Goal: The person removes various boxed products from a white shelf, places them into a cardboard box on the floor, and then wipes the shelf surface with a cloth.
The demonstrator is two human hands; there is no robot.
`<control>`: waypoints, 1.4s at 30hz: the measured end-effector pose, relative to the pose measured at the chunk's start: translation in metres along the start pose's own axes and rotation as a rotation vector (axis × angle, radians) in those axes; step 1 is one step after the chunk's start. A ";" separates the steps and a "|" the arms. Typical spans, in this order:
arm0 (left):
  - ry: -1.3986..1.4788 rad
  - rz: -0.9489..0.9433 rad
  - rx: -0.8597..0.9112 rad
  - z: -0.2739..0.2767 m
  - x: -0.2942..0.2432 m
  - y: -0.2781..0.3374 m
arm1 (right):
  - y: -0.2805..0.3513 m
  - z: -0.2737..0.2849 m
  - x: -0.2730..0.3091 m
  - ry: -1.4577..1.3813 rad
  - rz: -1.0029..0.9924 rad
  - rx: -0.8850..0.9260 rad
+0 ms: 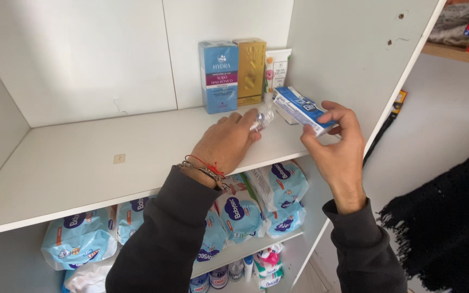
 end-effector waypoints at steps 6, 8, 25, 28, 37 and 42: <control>0.295 -0.012 -0.190 0.048 -0.019 0.015 | 0.047 0.011 -0.028 -0.373 -0.172 -0.041; 0.461 -0.029 -0.272 0.071 -0.036 0.026 | 0.060 0.013 -0.029 -0.556 -0.271 -0.060; 1.294 -0.156 -0.092 -0.087 -0.254 0.052 | 0.184 0.158 -0.060 -0.730 -0.435 0.094; 1.496 -0.184 0.075 -0.150 -0.299 0.048 | 0.210 0.206 -0.074 -0.643 -0.503 0.076; 1.931 -0.121 0.350 -0.292 -0.441 0.067 | 0.317 0.330 -0.146 -0.626 -0.784 -0.075; 1.983 -0.030 0.470 -0.357 -0.508 0.095 | 0.385 0.379 -0.170 -0.582 -0.930 -0.166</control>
Point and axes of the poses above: each hand's wrist, its own y-axis away from the middle knuckle, its own z-axis out of the back of the hand, x = y × z, the point moved 9 cm from there along -y, towards the middle knuckle, and after that the axes turned 10 degrees about -y, right-handed, at the moved point
